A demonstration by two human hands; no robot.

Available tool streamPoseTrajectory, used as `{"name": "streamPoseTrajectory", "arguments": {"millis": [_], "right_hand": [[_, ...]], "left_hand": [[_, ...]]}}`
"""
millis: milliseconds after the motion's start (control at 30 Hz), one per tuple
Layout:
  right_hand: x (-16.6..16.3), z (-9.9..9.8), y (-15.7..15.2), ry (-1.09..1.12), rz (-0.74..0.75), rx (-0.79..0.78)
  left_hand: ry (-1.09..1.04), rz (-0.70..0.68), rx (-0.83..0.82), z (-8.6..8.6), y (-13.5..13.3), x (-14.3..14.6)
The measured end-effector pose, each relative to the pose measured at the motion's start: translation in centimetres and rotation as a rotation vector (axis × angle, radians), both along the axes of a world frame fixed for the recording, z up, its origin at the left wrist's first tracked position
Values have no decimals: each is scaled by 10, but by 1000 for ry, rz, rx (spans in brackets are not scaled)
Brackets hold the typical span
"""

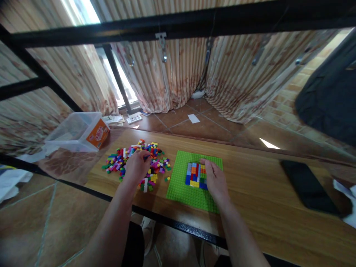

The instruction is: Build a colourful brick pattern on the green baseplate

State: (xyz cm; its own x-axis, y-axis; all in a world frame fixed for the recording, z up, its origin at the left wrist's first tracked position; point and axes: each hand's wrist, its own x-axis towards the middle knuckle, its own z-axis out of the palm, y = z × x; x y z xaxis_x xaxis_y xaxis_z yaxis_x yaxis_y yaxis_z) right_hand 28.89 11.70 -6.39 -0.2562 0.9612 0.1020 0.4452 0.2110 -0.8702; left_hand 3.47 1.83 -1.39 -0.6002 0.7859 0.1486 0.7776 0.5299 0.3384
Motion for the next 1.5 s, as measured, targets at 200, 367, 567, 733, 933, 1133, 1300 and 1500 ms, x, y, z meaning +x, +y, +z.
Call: {"name": "streamPoseTrajectory", "arguments": {"millis": [200, 367, 567, 733, 933, 1133, 1300, 1500], "right_hand": [[1, 0, 0, -105, 84, 139], [-2, 0, -3, -165, 110, 223], [-4, -1, -1, -187, 103, 257], [-4, -2, 0, -200, 108, 277], [-5, 2, 1, -167, 34, 298], [-3, 10, 4, -113, -48, 318], [0, 14, 4, -101, -66, 307], [2, 14, 4, -109, -50, 296]], "left_hand": [[28, -21, -49, -1, 5, 1], [31, -19, -58, -1, 6, -1], [27, -13, -77, 1, 5, 2], [-67, 39, 76, 0, 8, -2], [-805, -129, 423, -2, 18, 9], [-977, -408, 412, -10, 23, 47], [-905, -575, 316, -16, 24, 78], [-739, -660, 285, -21, 23, 94]]}}
